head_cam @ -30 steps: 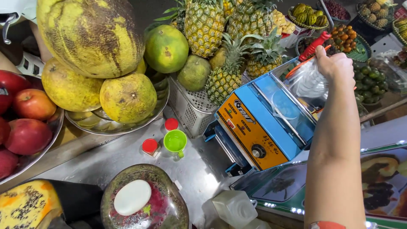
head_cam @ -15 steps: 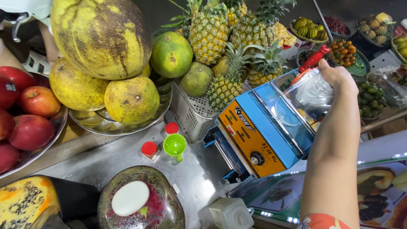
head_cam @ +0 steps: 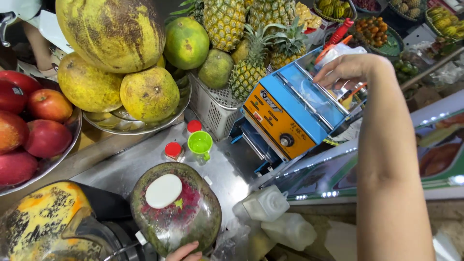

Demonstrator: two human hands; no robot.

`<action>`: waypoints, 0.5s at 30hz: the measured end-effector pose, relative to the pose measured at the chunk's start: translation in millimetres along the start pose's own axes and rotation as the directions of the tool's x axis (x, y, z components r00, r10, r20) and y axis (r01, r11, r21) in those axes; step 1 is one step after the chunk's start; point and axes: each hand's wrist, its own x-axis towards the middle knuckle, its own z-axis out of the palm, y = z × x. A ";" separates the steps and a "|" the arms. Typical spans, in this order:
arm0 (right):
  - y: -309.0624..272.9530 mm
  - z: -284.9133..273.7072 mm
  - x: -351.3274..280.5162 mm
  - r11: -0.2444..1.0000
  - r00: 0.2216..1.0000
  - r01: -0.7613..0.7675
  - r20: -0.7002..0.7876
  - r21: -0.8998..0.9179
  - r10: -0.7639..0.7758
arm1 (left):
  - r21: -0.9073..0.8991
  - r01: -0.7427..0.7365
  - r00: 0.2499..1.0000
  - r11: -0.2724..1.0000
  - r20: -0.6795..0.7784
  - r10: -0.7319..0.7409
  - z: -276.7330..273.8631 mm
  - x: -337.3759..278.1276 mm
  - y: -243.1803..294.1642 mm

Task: Preparing fruit juice using a juicer and blender, sealing the cup with a machine, and handling a cash transaction.

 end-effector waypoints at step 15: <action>-15.6 63.9 -9.0 0.973 0.912 0.221 -0.339 -0.066 -0.230 | 0.264 -0.177 0.975 0.948 -0.087 0.206 -6.9 -3.6 164.6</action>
